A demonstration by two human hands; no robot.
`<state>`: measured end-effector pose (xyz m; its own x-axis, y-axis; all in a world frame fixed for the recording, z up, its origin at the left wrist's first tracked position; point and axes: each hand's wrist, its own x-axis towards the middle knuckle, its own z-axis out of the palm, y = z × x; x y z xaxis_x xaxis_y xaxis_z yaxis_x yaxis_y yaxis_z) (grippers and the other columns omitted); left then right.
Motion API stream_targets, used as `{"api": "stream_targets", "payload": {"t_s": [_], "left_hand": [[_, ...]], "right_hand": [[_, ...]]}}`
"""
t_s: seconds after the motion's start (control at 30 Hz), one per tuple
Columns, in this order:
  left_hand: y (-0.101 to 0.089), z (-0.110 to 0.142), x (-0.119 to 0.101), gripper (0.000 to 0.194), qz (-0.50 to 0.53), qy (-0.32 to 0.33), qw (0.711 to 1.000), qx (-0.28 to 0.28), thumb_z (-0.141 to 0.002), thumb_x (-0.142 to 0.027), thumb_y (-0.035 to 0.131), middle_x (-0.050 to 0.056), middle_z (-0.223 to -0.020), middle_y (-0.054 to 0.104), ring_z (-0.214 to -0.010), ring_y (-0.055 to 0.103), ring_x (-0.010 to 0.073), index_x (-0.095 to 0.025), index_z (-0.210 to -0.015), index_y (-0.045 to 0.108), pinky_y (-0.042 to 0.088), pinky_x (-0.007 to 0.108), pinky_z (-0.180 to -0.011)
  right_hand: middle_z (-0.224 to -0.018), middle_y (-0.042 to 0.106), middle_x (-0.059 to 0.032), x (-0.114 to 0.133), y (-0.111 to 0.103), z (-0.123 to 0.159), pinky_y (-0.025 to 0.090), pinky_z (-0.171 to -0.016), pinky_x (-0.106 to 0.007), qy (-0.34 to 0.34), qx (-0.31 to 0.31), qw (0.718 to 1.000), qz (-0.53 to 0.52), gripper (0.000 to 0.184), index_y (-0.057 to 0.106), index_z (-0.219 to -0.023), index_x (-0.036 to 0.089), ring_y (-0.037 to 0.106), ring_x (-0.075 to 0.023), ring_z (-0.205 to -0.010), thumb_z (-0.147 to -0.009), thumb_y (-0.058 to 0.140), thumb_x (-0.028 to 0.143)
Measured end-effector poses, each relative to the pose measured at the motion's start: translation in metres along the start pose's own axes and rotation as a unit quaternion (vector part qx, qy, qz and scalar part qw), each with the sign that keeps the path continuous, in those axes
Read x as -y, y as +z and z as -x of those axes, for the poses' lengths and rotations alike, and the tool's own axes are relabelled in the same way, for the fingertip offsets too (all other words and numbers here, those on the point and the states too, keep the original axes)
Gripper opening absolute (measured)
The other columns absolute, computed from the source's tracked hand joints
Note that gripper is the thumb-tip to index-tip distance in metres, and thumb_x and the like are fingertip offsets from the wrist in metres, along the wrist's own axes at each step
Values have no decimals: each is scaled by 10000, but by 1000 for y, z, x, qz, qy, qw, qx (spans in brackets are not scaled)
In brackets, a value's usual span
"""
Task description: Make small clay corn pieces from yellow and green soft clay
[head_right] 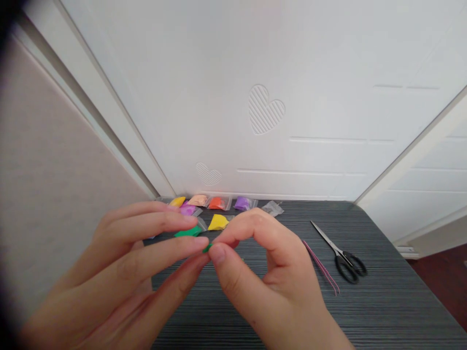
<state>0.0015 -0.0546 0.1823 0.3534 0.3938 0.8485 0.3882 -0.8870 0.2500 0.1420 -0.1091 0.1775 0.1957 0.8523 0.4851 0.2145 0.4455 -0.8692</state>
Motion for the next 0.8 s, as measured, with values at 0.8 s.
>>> {"api": "stream_targets", "payload": {"t_s": [0.8], "left_hand": [[-3,-2,1,85,47,-28,998,20,-717,-262,598,-1,-903,597,-871,556,169,-278,-799,614,501,329,-765]], "right_hand": [[-802,574,-8,-1,-2,-1,426,-667,-237,-30,-47,998,25,87,589,-818,212,529,-126,-770,-782,518,176]]}}
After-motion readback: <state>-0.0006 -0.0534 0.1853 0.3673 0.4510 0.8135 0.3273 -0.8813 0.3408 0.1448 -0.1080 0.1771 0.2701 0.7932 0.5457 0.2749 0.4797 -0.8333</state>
